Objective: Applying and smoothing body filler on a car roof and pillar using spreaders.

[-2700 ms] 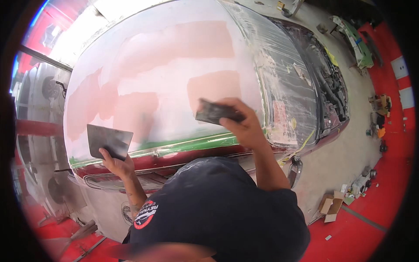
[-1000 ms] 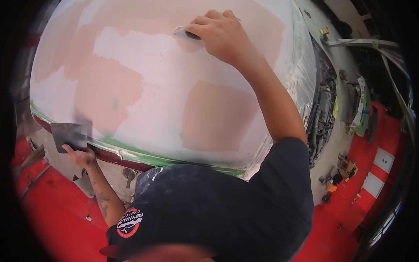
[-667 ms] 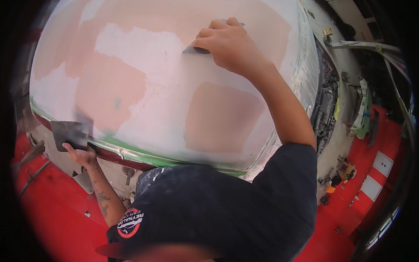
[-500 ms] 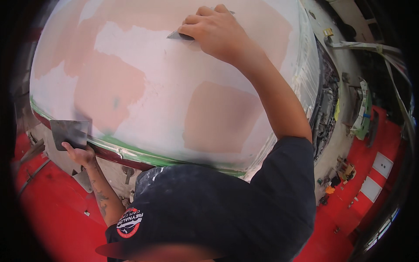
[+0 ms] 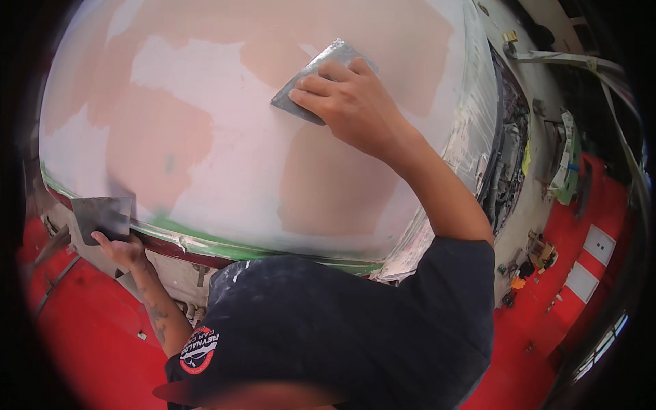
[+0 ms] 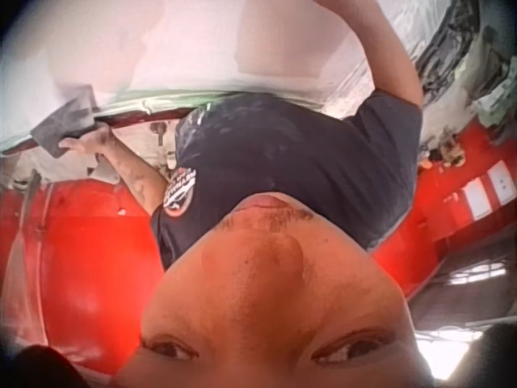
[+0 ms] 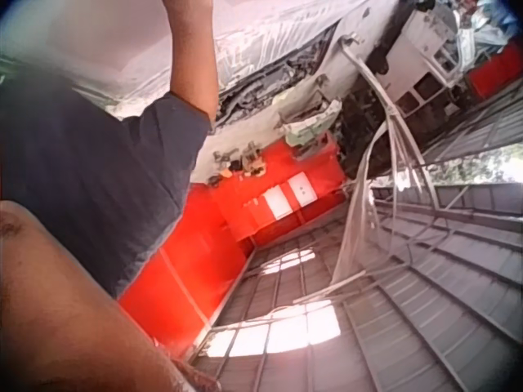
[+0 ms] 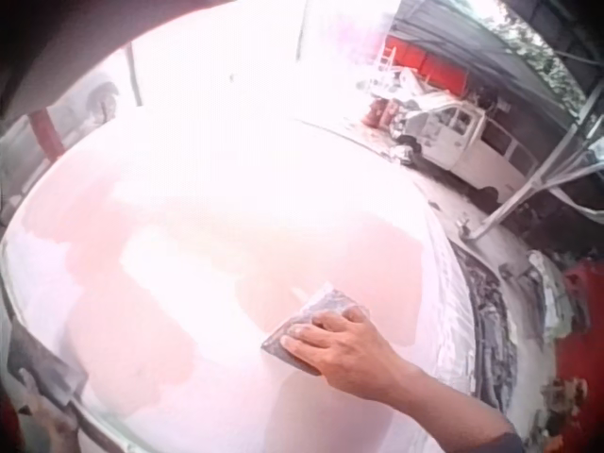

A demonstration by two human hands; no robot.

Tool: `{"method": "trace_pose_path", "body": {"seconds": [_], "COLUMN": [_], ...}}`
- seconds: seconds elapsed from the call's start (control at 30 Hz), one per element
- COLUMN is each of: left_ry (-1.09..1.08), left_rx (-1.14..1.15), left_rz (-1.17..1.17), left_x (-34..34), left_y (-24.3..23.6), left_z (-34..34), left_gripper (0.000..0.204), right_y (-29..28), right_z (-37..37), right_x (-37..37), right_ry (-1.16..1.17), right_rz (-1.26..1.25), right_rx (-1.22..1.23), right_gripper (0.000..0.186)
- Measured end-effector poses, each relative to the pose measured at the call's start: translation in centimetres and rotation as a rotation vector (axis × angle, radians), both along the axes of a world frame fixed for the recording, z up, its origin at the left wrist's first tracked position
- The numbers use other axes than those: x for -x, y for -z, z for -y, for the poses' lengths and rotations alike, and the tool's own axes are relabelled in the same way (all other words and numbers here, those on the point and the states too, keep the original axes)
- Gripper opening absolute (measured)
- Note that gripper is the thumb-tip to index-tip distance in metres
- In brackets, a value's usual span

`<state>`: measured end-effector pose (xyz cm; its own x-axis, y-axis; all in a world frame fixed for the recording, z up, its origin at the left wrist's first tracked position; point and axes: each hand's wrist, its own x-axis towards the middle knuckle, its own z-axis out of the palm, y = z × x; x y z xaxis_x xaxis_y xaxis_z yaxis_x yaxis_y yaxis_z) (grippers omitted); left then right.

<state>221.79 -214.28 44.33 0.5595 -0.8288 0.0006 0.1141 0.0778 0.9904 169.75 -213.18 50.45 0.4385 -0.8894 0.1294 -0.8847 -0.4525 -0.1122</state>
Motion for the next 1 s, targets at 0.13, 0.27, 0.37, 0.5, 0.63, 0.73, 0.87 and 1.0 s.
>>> {"method": "trace_pose_path", "body": {"seconds": [0.13,0.27,0.37,0.5,0.63,0.73,0.87,1.0], "left_ry": [-0.012,-0.017,0.044,0.002,0.023,0.008,-0.002,0.017], "left_rx": [0.010,0.010,0.037,0.008,0.030,0.030,0.022,0.027], "left_rz": [-0.020,-0.035,-0.019,0.006,0.011,0.017,0.010,0.003], "left_x": [-0.1,-0.2,-0.3,-0.2,0.0,0.0,-0.2,-0.3], "left_y": [0.0,0.1,0.1,0.1,0.1,0.1,0.2,0.2], "left_z": [0.0,-0.1,0.0,0.1,0.0,0.0,0.0,0.1], "left_gripper": [0.071,0.070,0.070,0.070,0.070,0.070,0.069,0.069], "right_y": [-1.0,-0.3,0.0,-0.3,-0.3,0.1,0.8,1.3], "right_z": [0.7,4.8,7.6,10.0,11.0,11.2,10.7,9.6], "right_x": [2.3,3.0,2.4,2.0,1.8,1.7,1.9,2.5], "right_ry": [0.038,0.069,-0.045,-0.124,-0.180,-0.183,-0.169,-0.128], "right_rz": [-0.028,-0.078,-0.068,0.066,0.062,0.044,0.054,0.071], "right_rx": [0.050,0.205,0.266,0.124,0.107,0.086,0.094,0.090], "right_gripper": [0.041,0.041,0.043,0.032,0.028,0.028,0.028,0.028]}}
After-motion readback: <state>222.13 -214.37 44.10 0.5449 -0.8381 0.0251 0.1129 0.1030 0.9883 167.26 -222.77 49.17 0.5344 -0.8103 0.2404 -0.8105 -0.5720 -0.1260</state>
